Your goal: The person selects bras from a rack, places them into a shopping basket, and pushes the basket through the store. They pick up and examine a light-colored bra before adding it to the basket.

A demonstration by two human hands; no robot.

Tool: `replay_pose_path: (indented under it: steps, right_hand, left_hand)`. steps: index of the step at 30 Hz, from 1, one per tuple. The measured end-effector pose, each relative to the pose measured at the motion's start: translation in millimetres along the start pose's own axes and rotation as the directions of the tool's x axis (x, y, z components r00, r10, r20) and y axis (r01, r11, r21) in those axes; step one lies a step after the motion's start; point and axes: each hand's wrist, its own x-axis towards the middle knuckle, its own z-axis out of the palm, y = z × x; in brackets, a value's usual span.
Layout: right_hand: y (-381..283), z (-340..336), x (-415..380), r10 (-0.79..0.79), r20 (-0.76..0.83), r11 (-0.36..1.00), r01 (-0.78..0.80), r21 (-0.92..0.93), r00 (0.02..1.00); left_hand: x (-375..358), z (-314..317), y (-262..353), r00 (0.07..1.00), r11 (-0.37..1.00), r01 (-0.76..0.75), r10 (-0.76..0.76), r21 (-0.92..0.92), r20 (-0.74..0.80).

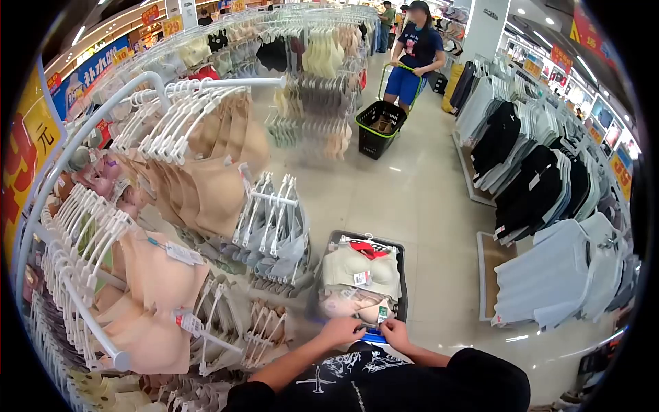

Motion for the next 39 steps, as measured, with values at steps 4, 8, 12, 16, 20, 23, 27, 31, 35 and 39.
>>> replay_pose_path:
  steps: [4,8,12,16,20,23,27,31,35,39]
  right_hand:
    - [-10.3,-21.9,38.8,-0.055,-0.031,0.998,0.054,-0.044,0.998]
    - [-35.7,-41.6,70.3,-0.056,-0.076,0.998,0.055,-0.011,0.996]
    - [-24.6,-55.3,116.4,-0.108,-0.177,0.993,0.097,-0.068,0.978]
    - [-31.7,-71.5,162.2,-0.192,-0.151,0.978,0.176,-0.113,0.97]
    - [-31.3,-88.1,215.2,-0.264,-0.153,0.962,0.248,-0.115,0.952]
    - [-41.4,-101.6,255.4,-0.305,-0.117,0.948,0.29,-0.128,0.945]
    - [-49.5,-112.6,314.5,-0.373,-0.086,0.922,0.36,-0.143,0.924]
    - [-67.0,-119.0,366.1,-0.442,-0.064,0.891,0.428,-0.153,0.895]
    - [-81.8,-122.4,424.7,-0.498,-0.039,0.856,0.484,-0.183,0.866]
    - [-96.0,-119.3,491.6,-0.513,0.007,0.842,0.505,-0.192,0.858]
  left_hand:
    - [39.5,-2.4,-7.8,0.997,0.999,-0.037,0.039,0.025,-0.062]
    - [79.2,-6.9,-14.7,0.997,0.999,-0.02,0.024,0.049,-0.068]
    - [114.1,-18.5,-11.1,0.996,0.995,0.081,-0.079,0.063,-0.03]
    - [152.7,-26.9,-17.5,0.991,0.989,0.104,-0.094,0.106,-0.093]
    - [190.6,-43.9,-10.3,0.976,0.976,0.193,-0.18,0.101,-0.124]
    - [221.8,-53.1,-15.4,0.958,0.96,0.259,-0.243,0.102,-0.15]
    - [262.7,-68.5,-23.3,0.927,0.925,0.355,-0.329,0.135,-0.181]
    - [300.6,-80.8,-37.9,0.874,0.871,0.471,-0.442,0.135,-0.202]
    - [335.7,-97.8,-50.3,0.818,0.839,0.54,-0.505,0.068,-0.276]
    - [375.2,-108.0,-85.3,0.771,0.832,0.554,-0.523,-0.021,-0.364]
